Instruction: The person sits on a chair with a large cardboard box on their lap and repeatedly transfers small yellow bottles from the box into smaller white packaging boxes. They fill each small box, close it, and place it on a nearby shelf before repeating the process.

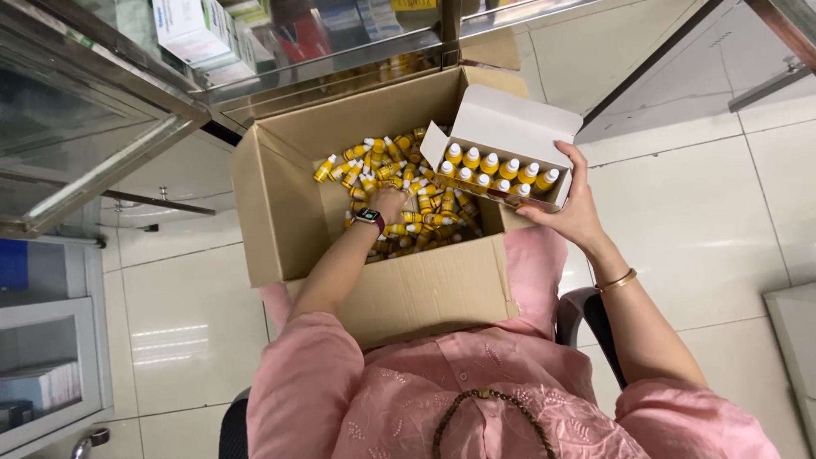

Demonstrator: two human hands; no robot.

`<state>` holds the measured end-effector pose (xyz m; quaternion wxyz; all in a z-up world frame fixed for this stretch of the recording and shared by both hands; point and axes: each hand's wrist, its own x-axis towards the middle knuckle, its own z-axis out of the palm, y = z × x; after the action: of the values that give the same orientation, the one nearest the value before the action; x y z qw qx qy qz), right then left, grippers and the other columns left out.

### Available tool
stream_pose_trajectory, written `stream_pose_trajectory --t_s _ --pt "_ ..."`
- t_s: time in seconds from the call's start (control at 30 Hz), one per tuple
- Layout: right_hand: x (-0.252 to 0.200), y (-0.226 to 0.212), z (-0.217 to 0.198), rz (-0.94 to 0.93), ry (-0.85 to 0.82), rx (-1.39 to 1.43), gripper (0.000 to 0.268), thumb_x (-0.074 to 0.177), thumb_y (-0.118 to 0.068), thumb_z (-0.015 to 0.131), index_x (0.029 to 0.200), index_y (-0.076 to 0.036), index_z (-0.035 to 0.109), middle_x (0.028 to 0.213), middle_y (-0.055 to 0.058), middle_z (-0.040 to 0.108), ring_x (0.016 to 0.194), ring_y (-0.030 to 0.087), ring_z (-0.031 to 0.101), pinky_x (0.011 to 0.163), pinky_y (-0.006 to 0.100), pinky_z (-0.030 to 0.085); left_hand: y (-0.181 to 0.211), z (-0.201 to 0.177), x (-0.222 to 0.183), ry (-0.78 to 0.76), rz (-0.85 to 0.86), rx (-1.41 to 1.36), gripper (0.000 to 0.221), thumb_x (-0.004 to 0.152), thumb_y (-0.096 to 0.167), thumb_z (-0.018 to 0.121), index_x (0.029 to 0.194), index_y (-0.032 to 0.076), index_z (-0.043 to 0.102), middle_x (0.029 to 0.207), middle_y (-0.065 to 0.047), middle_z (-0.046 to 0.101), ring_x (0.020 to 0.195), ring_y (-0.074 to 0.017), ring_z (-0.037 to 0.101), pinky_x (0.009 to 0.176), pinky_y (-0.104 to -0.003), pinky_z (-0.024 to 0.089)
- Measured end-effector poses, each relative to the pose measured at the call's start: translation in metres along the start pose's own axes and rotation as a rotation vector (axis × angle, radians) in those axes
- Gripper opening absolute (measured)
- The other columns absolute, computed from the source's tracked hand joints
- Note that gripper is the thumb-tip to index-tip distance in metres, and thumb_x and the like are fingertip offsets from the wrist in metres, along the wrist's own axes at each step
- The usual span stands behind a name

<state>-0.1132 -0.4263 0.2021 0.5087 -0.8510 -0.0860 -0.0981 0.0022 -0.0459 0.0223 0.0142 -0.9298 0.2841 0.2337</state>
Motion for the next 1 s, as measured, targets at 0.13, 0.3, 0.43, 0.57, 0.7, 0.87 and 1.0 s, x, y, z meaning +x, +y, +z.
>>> stream_pose_trajectory --t_s 0.13,0.3,0.43,0.57,0.7,0.87,1.0 --pt "-0.001 0.001 0.000 0.018 -0.012 0.016 0.117 0.066 -0.027 0.096 0.159 -0.005 0.026 0.163 0.019 0.039 0.152 0.035 0.041 0.127 0.043 0.032 -0.025 0.018 0.000 -0.083 -0.075 -0.194 0.051 0.070 0.024 0.089 0.116 0.011 0.071 0.113 -0.017 0.071 0.106 -0.0331 0.067 0.093 -0.045 0.053" --pt "0.000 -0.001 -0.002 -0.013 -0.016 -0.016 0.117 0.066 -0.025 0.097 0.158 -0.005 0.026 0.163 0.020 0.039 0.152 0.035 0.040 0.127 0.045 0.031 -0.052 0.031 0.009 -0.179 -0.325 -0.782 0.044 0.086 0.019 0.068 0.129 0.015 0.067 0.105 -0.007 0.074 0.084 -0.0209 0.073 0.069 -0.036 0.060" --pt "0.000 -0.003 0.000 0.030 -0.026 0.036 0.116 0.067 -0.026 0.096 0.158 -0.006 0.026 0.162 0.019 0.039 0.150 0.033 0.044 0.125 0.043 0.035 -0.039 -0.071 -0.031 0.107 -0.338 -1.592 0.027 0.103 0.024 0.050 0.128 0.016 0.047 0.082 -0.002 0.061 0.067 -0.0112 0.061 0.055 -0.029 0.055" --pt "0.000 -0.004 0.000 0.044 -0.025 0.047 0.115 0.067 -0.026 0.095 0.158 -0.007 0.026 0.162 0.018 0.038 0.149 0.032 0.045 0.125 0.043 0.036 -0.008 -0.161 -0.071 0.531 -0.100 -1.469 0.011 0.110 0.029 0.052 0.112 0.018 0.051 0.073 0.003 0.053 0.056 -0.0061 0.049 0.045 -0.021 0.040" --pt "-0.001 -0.001 0.000 0.026 -0.017 0.012 0.116 0.066 -0.026 0.096 0.158 -0.006 0.027 0.163 0.019 0.038 0.151 0.034 0.042 0.126 0.044 0.034 0.018 -0.205 -0.089 0.631 -0.003 -1.456 0.017 0.110 0.031 0.054 0.111 0.015 0.058 0.069 0.004 0.053 0.054 -0.0032 0.043 0.046 -0.018 0.034" --pt "0.000 0.000 0.000 0.012 -0.017 0.007 0.117 0.066 -0.027 0.096 0.158 -0.006 0.027 0.163 0.019 0.038 0.153 0.036 0.040 0.127 0.044 0.032 0.060 -0.244 -0.107 0.738 0.168 -1.616 0.022 0.107 0.034 0.053 0.109 0.013 0.060 0.068 0.004 0.056 0.053 -0.0025 0.047 0.046 -0.017 0.035" --pt "-0.001 -0.002 0.000 0.009 -0.008 0.011 0.118 0.067 -0.028 0.097 0.158 -0.006 0.026 0.163 0.019 0.037 0.152 0.035 0.041 0.127 0.045 0.032 0.097 -0.249 -0.101 0.914 0.389 -1.392 0.019 0.109 0.027 0.061 0.113 0.009 0.065 0.101 0.000 0.069 0.091 -0.0070 0.065 0.080 -0.021 0.054"
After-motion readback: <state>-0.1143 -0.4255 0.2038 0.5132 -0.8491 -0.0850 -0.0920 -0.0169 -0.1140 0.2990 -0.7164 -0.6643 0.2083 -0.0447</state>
